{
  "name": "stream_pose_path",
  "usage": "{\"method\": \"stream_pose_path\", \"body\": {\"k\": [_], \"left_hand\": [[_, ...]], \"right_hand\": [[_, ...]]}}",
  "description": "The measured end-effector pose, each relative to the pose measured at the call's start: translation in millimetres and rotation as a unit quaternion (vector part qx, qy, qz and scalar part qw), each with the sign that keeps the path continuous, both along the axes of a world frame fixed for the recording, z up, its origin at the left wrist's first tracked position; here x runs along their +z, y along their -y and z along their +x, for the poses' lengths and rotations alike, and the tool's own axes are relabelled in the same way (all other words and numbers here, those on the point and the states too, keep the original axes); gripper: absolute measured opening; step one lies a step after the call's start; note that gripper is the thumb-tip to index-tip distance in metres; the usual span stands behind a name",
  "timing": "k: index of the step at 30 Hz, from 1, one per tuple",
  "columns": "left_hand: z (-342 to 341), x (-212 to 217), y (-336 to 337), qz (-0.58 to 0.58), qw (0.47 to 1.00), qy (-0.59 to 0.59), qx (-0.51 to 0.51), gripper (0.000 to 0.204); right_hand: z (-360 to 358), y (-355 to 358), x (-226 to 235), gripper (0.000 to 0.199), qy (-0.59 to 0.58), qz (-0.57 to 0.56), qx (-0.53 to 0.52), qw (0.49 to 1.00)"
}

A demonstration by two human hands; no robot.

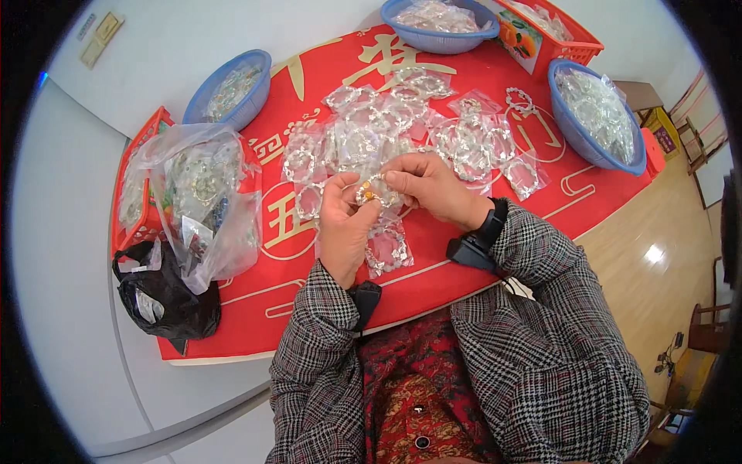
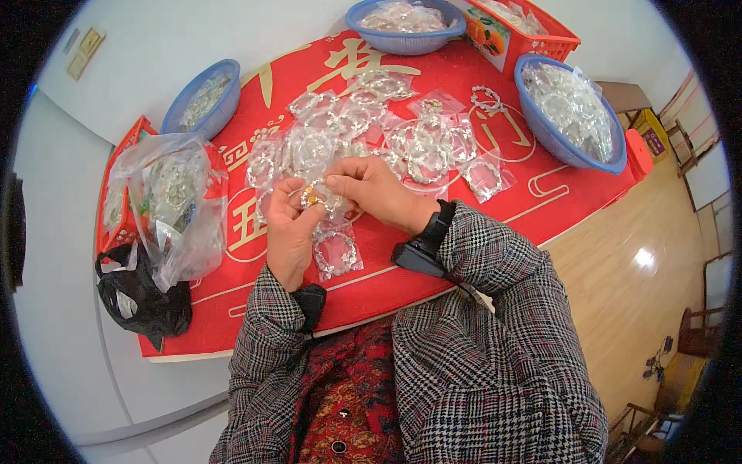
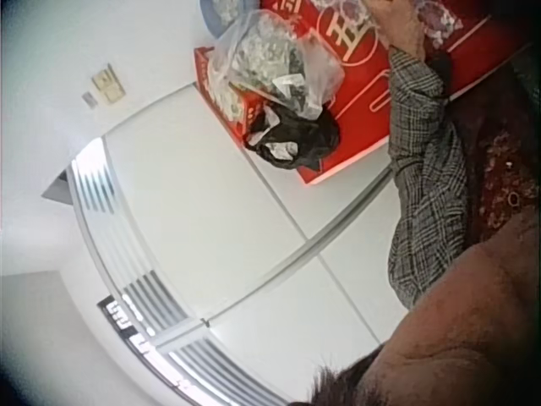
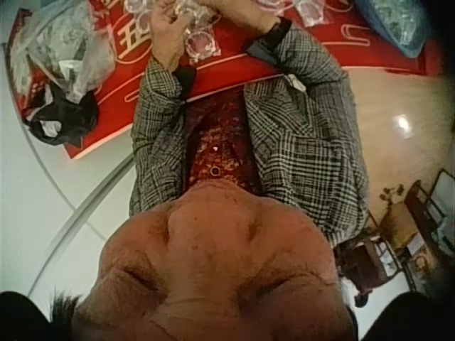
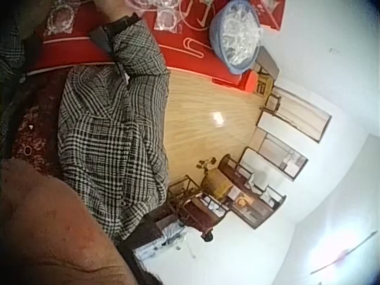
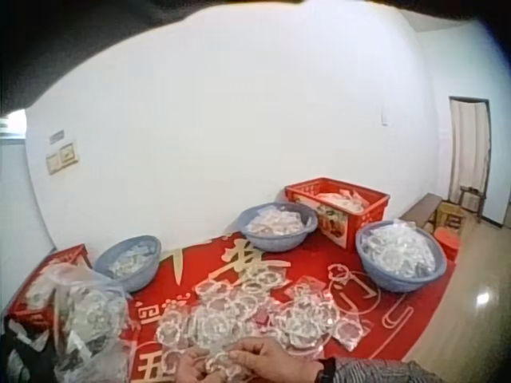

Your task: Assembling or sorting small clear plastic components at a table.

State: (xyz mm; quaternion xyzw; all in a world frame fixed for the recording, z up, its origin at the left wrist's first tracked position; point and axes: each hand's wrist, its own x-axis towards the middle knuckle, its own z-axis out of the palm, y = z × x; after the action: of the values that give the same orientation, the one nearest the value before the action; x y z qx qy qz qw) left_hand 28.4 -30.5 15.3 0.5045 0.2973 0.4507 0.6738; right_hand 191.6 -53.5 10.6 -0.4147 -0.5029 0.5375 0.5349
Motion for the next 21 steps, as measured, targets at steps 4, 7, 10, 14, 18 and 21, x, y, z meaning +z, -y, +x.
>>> {"method": "stream_pose_path", "body": {"k": [4, 7, 10, 14, 18, 21], "left_hand": [[2, 2, 2, -0.026, 1.000, 0.012, 0.008, 0.036], [1, -5, -2, -0.039, 0.999, 0.033, 0.009, 0.031], [-1, -10, -5, -0.046, 0.998, 0.040, 0.009, 0.028], [0, -11, -5, -0.043, 0.998, 0.042, 0.005, 0.027], [0, -10, -4, -0.042, 0.998, 0.044, 0.005, 0.026], [-3, -12, -4, -0.043, 0.998, 0.033, 0.004, 0.026]], "right_hand": [[3, -1, 1, 0.017, -0.020, -0.022, -0.001, 1.000], [3, -1, 3, 0.020, -0.002, 0.001, 0.000, 1.000], [3, -3, 0, 0.019, 0.041, 0.036, 0.004, 0.999], [0, -1, 1, 0.016, 0.100, 0.093, -0.022, 0.990], [-1, 0, 1, 0.015, 0.162, 0.164, -0.044, 0.972], [-3, 1, 0, 0.015, 0.189, 0.191, -0.046, 0.962]]}}
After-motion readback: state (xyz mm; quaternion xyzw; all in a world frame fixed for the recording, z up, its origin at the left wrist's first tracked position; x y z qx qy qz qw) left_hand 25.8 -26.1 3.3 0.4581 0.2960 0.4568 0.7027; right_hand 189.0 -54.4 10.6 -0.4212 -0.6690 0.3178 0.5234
